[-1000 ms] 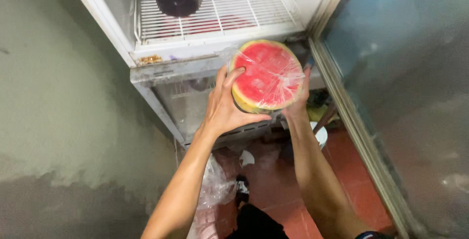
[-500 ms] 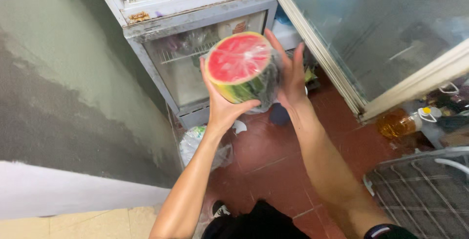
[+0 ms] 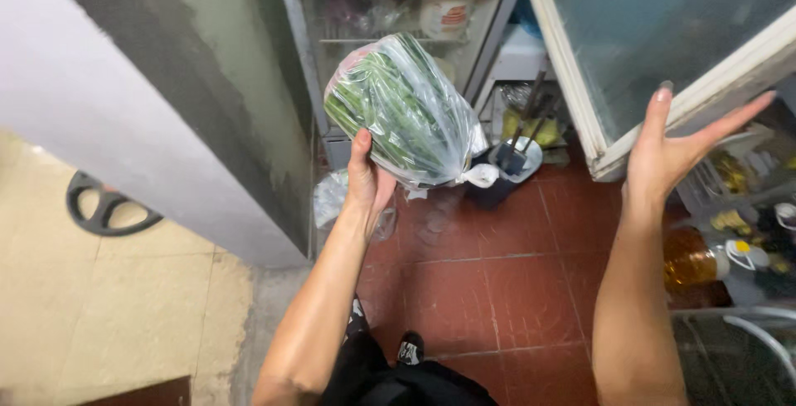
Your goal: The person removes a piece of watermelon from a bag, places it on a wooden cutting board, and slices it into smaller triangular pieces with a knife.
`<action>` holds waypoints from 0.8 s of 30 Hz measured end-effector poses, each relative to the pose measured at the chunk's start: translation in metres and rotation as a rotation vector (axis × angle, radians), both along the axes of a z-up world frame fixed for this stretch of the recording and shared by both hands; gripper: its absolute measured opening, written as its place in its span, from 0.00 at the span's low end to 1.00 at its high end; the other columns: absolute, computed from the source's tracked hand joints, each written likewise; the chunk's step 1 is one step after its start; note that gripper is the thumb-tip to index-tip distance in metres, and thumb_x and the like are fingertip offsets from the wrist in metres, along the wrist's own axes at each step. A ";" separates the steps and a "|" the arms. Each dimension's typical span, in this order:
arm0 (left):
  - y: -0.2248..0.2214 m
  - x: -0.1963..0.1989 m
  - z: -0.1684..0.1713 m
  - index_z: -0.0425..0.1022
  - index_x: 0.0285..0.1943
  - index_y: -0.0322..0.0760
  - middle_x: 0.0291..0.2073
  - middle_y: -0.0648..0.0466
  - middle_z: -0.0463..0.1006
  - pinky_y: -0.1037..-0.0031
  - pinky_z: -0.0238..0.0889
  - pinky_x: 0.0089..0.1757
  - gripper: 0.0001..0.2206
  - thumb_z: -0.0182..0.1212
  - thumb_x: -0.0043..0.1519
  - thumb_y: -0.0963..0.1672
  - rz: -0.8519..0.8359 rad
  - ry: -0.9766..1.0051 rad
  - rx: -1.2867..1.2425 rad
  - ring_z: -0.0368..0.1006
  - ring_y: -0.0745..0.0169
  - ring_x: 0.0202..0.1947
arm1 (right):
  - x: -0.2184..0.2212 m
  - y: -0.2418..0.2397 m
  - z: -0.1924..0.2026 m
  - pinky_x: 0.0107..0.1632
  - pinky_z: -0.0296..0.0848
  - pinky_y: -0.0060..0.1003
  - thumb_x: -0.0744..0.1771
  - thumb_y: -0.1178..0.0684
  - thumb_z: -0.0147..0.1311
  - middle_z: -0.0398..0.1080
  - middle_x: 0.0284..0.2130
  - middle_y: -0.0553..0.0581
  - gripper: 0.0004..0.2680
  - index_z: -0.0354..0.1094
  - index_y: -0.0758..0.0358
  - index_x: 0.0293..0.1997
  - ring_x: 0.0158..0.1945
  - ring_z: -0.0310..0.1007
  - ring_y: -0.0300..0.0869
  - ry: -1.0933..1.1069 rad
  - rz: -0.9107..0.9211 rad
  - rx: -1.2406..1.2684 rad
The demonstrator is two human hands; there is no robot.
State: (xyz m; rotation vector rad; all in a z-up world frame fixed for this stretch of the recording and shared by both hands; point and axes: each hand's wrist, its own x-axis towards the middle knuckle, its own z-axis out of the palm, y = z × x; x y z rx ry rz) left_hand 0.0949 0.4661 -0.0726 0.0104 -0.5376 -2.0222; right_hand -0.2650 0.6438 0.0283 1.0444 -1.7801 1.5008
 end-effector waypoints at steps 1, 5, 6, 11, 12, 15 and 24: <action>0.011 0.012 0.003 0.60 0.73 0.33 0.67 0.49 0.68 0.54 0.55 0.67 0.41 0.71 0.57 0.56 0.032 -0.007 0.017 0.64 0.50 0.67 | -0.008 -0.002 -0.014 0.83 0.36 0.58 0.73 0.52 0.53 0.27 0.79 0.74 0.34 0.21 0.71 0.80 0.83 0.30 0.64 -0.088 0.076 0.011; 0.049 0.068 0.020 0.62 0.72 0.36 0.66 0.48 0.70 0.53 0.58 0.65 0.39 0.67 0.57 0.58 0.141 0.029 0.094 0.66 0.50 0.66 | 0.009 -0.024 -0.033 0.84 0.40 0.52 0.74 0.49 0.51 0.32 0.80 0.71 0.32 0.24 0.68 0.81 0.85 0.37 0.59 -0.200 0.187 -0.049; 0.058 0.080 0.022 0.62 0.72 0.37 0.66 0.48 0.70 0.52 0.59 0.64 0.39 0.65 0.57 0.59 0.167 0.038 0.107 0.66 0.50 0.65 | 0.027 -0.029 -0.036 0.84 0.41 0.51 0.74 0.49 0.51 0.34 0.80 0.71 0.32 0.26 0.68 0.81 0.85 0.38 0.59 -0.192 0.197 -0.032; 0.076 0.140 0.028 0.63 0.72 0.40 0.65 0.48 0.70 0.51 0.61 0.63 0.38 0.62 0.57 0.61 0.371 0.025 0.150 0.67 0.49 0.64 | 0.134 -0.067 -0.031 0.81 0.41 0.49 0.77 0.51 0.55 0.39 0.80 0.70 0.28 0.32 0.68 0.82 0.84 0.40 0.57 -0.097 0.373 0.046; 0.078 0.153 0.026 0.63 0.72 0.39 0.65 0.48 0.70 0.51 0.61 0.63 0.38 0.62 0.58 0.61 0.401 0.030 0.150 0.67 0.48 0.65 | 0.152 -0.080 -0.029 0.81 0.42 0.48 0.78 0.53 0.54 0.39 0.80 0.70 0.28 0.32 0.68 0.82 0.84 0.41 0.57 -0.074 0.450 0.047; 0.084 0.194 0.021 0.62 0.72 0.38 0.65 0.47 0.70 0.50 0.62 0.63 0.39 0.61 0.59 0.61 0.495 0.044 0.146 0.67 0.47 0.64 | 0.207 -0.119 -0.020 0.81 0.44 0.48 0.78 0.57 0.53 0.40 0.80 0.70 0.26 0.33 0.68 0.82 0.82 0.43 0.56 -0.029 0.677 0.039; 0.073 0.358 0.002 0.58 0.74 0.36 0.66 0.45 0.69 0.51 0.62 0.62 0.41 0.58 0.58 0.62 0.858 -0.014 0.202 0.67 0.47 0.64 | 0.475 -0.174 0.016 0.57 0.72 0.34 0.72 0.61 0.51 0.74 0.48 0.60 0.08 0.71 0.70 0.56 0.50 0.75 0.41 -0.004 1.419 0.208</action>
